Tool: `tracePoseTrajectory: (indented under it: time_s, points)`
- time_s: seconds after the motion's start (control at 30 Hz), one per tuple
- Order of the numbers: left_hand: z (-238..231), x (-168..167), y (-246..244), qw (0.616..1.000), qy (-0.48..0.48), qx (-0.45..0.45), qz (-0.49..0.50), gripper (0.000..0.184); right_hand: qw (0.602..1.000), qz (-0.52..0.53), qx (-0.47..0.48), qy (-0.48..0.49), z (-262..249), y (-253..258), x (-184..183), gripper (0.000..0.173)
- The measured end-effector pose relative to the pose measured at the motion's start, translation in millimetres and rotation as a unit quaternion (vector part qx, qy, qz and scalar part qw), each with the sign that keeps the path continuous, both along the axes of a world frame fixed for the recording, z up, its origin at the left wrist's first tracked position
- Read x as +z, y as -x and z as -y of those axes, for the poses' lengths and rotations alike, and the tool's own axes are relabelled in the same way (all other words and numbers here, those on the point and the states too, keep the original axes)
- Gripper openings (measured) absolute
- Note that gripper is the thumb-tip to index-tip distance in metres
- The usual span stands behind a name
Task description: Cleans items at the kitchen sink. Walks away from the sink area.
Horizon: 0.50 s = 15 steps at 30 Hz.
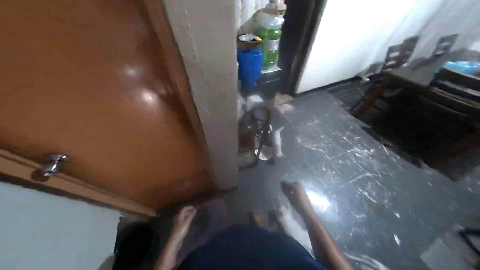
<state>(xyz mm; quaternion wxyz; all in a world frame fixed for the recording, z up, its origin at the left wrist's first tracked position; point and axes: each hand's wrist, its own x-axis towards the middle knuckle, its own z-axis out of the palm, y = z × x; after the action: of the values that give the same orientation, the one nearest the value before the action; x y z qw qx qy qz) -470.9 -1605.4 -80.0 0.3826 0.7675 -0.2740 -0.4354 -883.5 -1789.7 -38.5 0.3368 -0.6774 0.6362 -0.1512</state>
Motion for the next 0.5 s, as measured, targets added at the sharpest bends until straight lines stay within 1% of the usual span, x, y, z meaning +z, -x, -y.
tracePoseTrajectory:
  time_s: [0.1,0.2,0.27,0.3,0.37,0.43,0.5]
  points:
    - [1,4,-3,0.994,0.013,0.111,0.004,0.044,0.995,0.055,-0.013,0.077,113,-15,31,0.030]
    - [12,2,6,0.983,0.015,0.181,0.004,0.044,0.985,0.101,-0.045,0.132,224,-36,60,0.035]
    - [25,5,21,0.976,0.001,0.218,-0.005,0.043,0.980,0.107,-0.059,0.157,290,-55,77,0.038]
    - [30,6,29,0.976,-0.010,0.218,0.004,0.042,0.979,0.105,-0.056,0.165,321,-66,82,0.039]
    - [32,2,43,0.980,-0.043,0.191,0.030,0.042,0.982,0.085,-0.024,0.167,379,-86,84,0.040]
    - [23,-17,53,0.980,-0.081,0.174,0.043,0.042,0.986,0.046,0.016,0.160,429,-106,80,0.041]
    - [2,-43,66,0.970,-0.136,0.202,0.025,0.045,0.985,0.004,0.036,0.168,459,-125,78,0.039]
